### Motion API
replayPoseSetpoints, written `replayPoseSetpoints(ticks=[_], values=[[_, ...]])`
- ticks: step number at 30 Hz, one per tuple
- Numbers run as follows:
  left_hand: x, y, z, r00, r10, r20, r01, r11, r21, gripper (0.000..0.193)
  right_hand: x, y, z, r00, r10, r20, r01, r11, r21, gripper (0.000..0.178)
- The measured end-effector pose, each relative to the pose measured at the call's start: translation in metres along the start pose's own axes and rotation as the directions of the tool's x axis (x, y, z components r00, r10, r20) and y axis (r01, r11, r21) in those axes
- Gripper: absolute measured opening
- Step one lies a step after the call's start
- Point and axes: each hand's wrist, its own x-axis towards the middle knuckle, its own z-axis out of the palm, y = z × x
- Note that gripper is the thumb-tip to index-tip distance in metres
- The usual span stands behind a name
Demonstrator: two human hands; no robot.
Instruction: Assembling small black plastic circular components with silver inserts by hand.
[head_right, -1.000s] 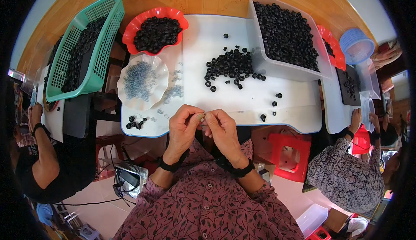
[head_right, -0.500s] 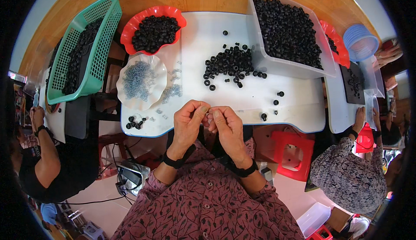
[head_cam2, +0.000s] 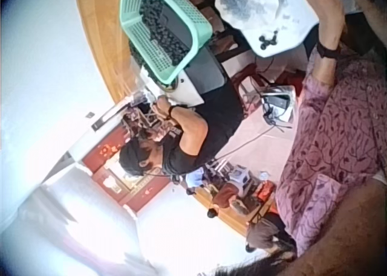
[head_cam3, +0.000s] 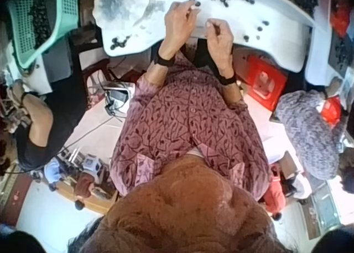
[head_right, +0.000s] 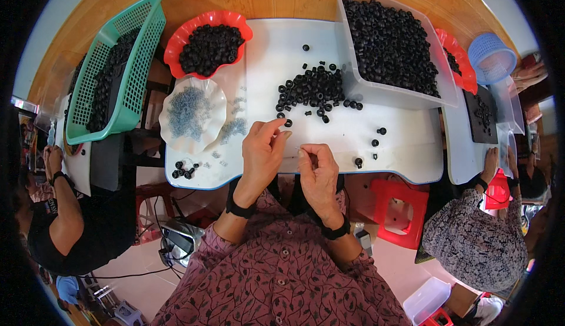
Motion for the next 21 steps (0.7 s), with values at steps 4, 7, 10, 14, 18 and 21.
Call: replayPoseSetpoints(ticks=[4,7,10,14,18,21], values=[[0.009,0.001,0.009,0.994,-0.015,0.104,-0.006,0.98,0.2,0.026,0.0,0.008,-0.001,0.999,-0.031,-0.021,0.03,0.999,-0.038,0.008],[0.01,-0.001,0.015,0.992,-0.026,0.123,-0.012,0.953,0.302,0.024,0.001,0.013,-0.002,0.996,-0.088,-0.017,0.086,0.992,-0.094,0.008],[0.011,0.0,0.016,0.987,-0.043,0.154,-0.014,0.937,0.348,0.021,0.001,0.017,-0.004,0.992,-0.126,-0.019,0.122,0.984,-0.133,0.008],[0.007,0.0,0.011,0.989,-0.017,0.145,-0.028,0.953,0.303,0.017,0.0,0.009,-0.004,0.996,-0.078,-0.031,0.074,0.99,-0.121,0.009],[0.002,-0.005,0.009,0.989,0.054,0.136,-0.083,0.972,0.22,0.018,-0.001,0.009,-0.006,0.997,-0.076,-0.023,0.073,0.989,-0.131,0.008],[-0.002,-0.004,0.003,0.993,0.026,0.115,-0.029,0.999,0.026,0.019,-0.002,0.011,-0.007,0.996,-0.086,-0.037,0.081,0.989,-0.122,0.009]])
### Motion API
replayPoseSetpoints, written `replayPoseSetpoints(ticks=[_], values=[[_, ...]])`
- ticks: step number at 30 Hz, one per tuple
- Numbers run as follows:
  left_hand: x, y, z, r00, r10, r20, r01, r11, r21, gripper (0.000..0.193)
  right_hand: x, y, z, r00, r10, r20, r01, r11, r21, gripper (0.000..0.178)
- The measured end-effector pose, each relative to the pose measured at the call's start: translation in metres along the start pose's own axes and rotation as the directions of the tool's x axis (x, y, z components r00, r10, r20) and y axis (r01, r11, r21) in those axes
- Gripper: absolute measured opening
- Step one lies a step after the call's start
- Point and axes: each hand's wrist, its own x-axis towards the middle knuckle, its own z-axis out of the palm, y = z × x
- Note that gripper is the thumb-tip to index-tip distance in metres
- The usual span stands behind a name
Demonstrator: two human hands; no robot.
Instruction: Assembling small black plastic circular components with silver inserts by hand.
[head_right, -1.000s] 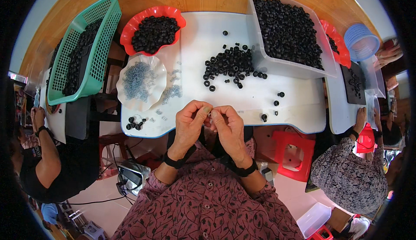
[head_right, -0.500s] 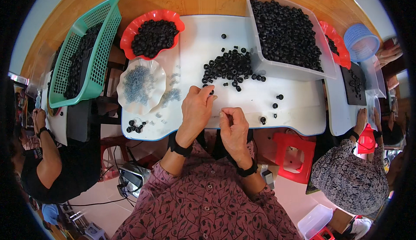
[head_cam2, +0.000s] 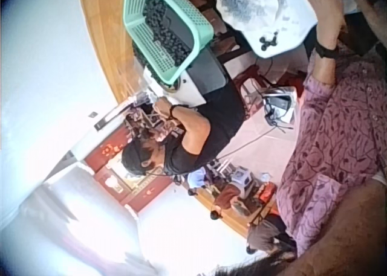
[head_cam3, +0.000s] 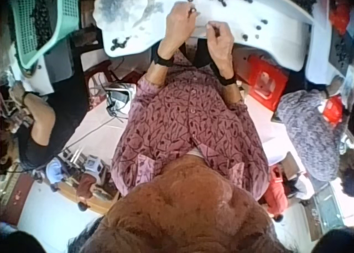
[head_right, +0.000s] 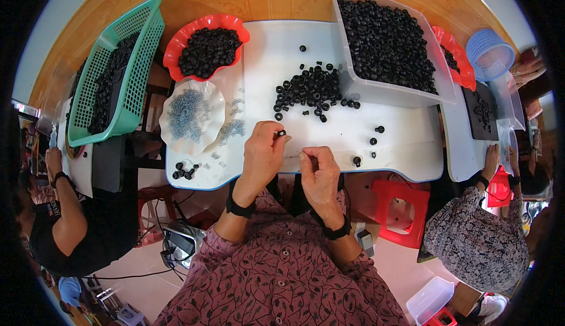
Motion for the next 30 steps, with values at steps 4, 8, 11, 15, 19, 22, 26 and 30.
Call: replayPoseSetpoints(ticks=[4,8,11,15,19,22,26,30], values=[[-0.008,0.001,-0.008,0.932,-0.279,0.232,0.356,0.58,-0.733,0.023,-0.001,-0.006,-0.002,1.0,0.029,-0.007,-0.029,0.999,0.035,0.008],[-0.015,0.001,-0.02,0.929,-0.205,0.309,0.371,0.532,-0.761,0.029,-0.002,-0.023,-0.004,0.998,0.054,0.012,-0.055,0.993,0.103,0.007],[-0.02,0.006,-0.025,0.902,-0.256,0.347,0.422,0.355,-0.834,0.028,-0.004,-0.029,-0.006,0.998,0.046,0.042,-0.05,0.994,0.102,0.008],[-0.027,0.005,-0.031,0.889,-0.248,0.386,0.437,0.2,-0.877,0.028,-0.007,-0.039,-0.008,0.996,0.061,0.062,-0.069,0.987,0.142,0.009],[-0.032,-0.002,-0.037,0.873,-0.22,0.436,0.473,0.162,-0.866,0.029,-0.009,-0.051,-0.009,0.995,0.031,0.091,-0.045,0.986,0.159,0.009],[-0.035,-0.004,-0.036,0.873,-0.236,0.426,0.464,0.141,-0.874,0.029,-0.009,-0.059,-0.008,0.994,-0.002,0.111,-0.015,0.988,0.151,0.008],[-0.039,-0.005,-0.035,0.878,-0.24,0.413,0.456,0.164,-0.875,0.028,-0.009,-0.06,-0.003,0.99,-0.069,0.122,0.051,0.988,0.147,0.006],[-0.041,-0.005,-0.036,0.895,-0.214,0.392,0.428,0.164,-0.889,0.028,-0.009,-0.059,-0.002,0.988,-0.084,0.131,0.067,0.99,0.127,0.006]])
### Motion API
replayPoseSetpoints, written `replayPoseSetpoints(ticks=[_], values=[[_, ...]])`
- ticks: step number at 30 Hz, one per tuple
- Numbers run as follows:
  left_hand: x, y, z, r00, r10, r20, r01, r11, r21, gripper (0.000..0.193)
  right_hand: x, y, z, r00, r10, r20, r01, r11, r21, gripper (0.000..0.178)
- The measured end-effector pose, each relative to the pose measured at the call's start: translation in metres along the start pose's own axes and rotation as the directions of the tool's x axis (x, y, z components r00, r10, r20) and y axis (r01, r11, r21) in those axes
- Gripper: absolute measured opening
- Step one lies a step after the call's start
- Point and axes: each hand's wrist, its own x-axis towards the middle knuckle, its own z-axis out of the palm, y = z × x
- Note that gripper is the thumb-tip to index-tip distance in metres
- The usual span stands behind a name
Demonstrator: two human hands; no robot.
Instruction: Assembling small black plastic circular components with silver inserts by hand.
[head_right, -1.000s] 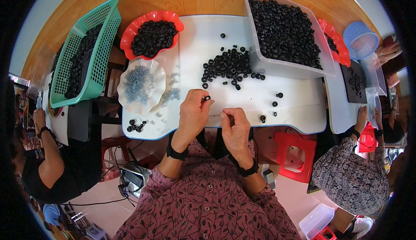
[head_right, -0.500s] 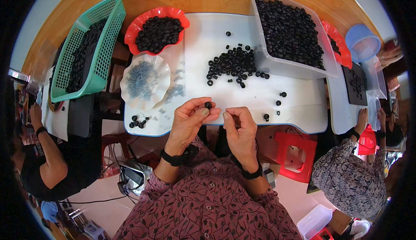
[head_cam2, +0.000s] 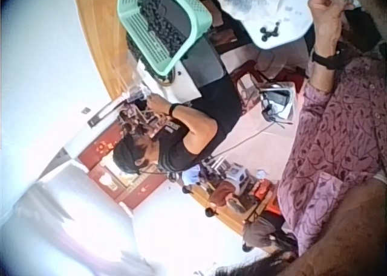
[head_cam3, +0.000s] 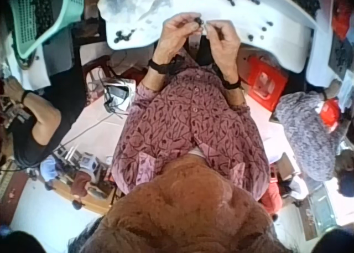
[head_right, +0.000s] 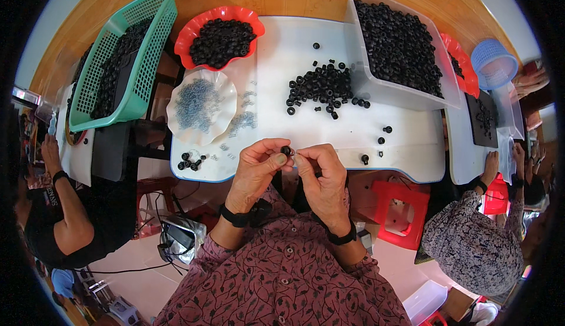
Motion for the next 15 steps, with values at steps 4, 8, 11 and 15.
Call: replayPoseSetpoints(ticks=[4,8,11,15], values=[[-0.0011,0.001,0.0014,1.0,0.003,-0.002,-0.003,0.999,0.032,0.028,0.0006,0.0002,0.0007,1.0,-0.021,0.02,0.021,1.0,-0.008,0.007],[-0.0019,0.0,0.001,1.0,0.007,-0.002,-0.007,0.998,0.061,0.028,0.001,0.0001,-0.0001,0.998,-0.046,0.042,0.047,0.998,-0.037,0.006],[-0.0037,0.0005,0.0002,1.0,0.006,0.021,-0.008,0.994,0.107,0.028,0.0014,-0.0033,-0.0007,0.997,-0.044,0.061,0.047,0.998,-0.041,0.006],[-0.0056,0.0018,-0.0037,0.998,0.002,0.067,-0.014,0.983,0.184,0.028,0.0029,-0.0035,-0.0043,0.995,-0.011,0.098,0.016,0.999,-0.046,0.006]])
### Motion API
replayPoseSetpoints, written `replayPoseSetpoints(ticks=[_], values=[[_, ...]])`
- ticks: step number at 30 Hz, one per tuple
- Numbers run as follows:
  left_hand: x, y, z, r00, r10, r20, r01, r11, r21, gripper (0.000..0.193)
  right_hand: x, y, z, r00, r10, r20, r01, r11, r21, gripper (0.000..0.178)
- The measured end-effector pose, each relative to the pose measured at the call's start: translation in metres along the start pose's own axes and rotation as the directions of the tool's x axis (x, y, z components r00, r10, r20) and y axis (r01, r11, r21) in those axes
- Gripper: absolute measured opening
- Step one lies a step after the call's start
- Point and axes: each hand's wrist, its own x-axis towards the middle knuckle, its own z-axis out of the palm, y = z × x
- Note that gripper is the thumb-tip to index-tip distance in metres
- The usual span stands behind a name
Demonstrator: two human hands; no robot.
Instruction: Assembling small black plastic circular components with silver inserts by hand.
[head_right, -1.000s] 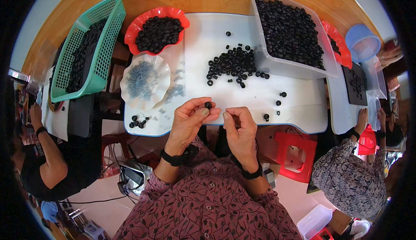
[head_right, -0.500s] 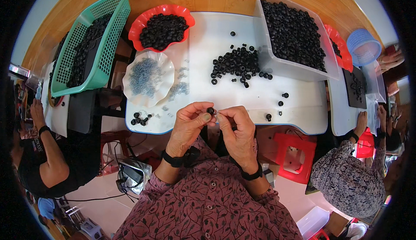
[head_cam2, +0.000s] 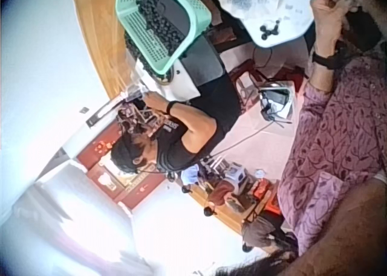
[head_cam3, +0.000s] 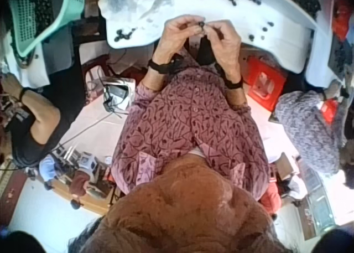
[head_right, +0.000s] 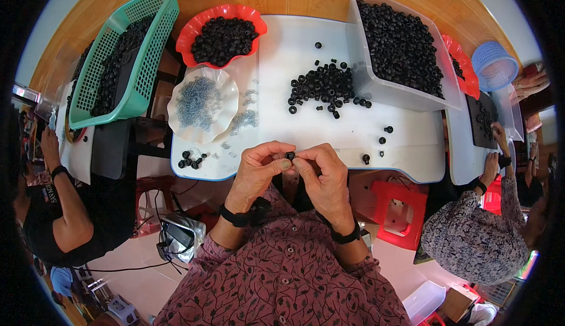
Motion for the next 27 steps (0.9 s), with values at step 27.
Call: replayPoseSetpoints(ticks=[27], values=[[-0.003,-0.017,-0.015,0.987,-0.099,0.123,0.141,0.903,-0.407,0.027,0.007,-0.001,-0.004,0.911,0.356,0.21,-0.408,0.852,0.327,0.008]])
